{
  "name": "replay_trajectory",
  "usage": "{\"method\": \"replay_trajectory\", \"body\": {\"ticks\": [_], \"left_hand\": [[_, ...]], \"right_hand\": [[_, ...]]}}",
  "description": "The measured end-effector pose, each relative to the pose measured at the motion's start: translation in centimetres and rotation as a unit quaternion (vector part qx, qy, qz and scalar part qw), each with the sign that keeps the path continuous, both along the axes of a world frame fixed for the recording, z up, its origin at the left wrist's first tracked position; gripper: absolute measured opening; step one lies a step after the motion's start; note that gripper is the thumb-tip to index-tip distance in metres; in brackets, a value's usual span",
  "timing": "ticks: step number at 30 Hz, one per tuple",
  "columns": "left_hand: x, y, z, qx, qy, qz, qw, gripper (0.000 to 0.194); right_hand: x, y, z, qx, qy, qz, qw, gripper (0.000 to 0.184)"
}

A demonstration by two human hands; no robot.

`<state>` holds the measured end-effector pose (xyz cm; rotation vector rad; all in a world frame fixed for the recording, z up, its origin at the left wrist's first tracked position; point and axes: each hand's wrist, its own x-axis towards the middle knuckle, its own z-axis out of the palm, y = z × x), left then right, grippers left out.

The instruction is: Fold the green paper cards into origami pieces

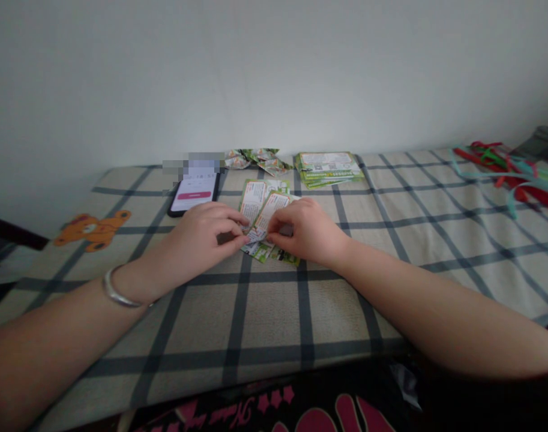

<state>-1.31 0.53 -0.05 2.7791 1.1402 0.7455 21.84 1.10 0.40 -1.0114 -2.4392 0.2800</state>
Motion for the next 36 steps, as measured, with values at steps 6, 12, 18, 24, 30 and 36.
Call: {"method": "replay_trajectory", "body": {"ticks": [6, 12, 18, 24, 30, 36], "left_hand": [[0.1, 0.3, 0.0, -0.002, 0.005, -0.017, 1.000, 0.016], [0.0, 0.0, 0.5, 0.024, 0.040, -0.047, 0.998, 0.017], [0.1, -0.2, 0.9, 0.041, 0.079, -0.055, 0.994, 0.018], [0.1, -0.2, 0.7, 0.041, 0.073, -0.053, 0.995, 0.020], [0.0, -0.1, 0.5, 0.006, 0.023, -0.052, 0.998, 0.018], [0.0, 0.0, 0.4, -0.011, 0.004, -0.042, 0.999, 0.018]], "right_hand": [[-0.4, -0.3, -0.4, 0.028, -0.038, 0.005, 0.999, 0.015], [-0.7, -0.2, -0.6, -0.001, -0.005, 0.025, 1.000, 0.016], [-1.1, -0.1, -0.5, 0.009, -0.037, 0.032, 0.999, 0.017], [-1.3, 0.0, -0.4, 0.025, -0.062, 0.023, 0.997, 0.021], [-0.7, -0.4, -0.2, 0.007, -0.021, -0.027, 0.999, 0.014], [-0.5, -0.5, -0.2, -0.015, -0.010, -0.054, 0.998, 0.013]]}}
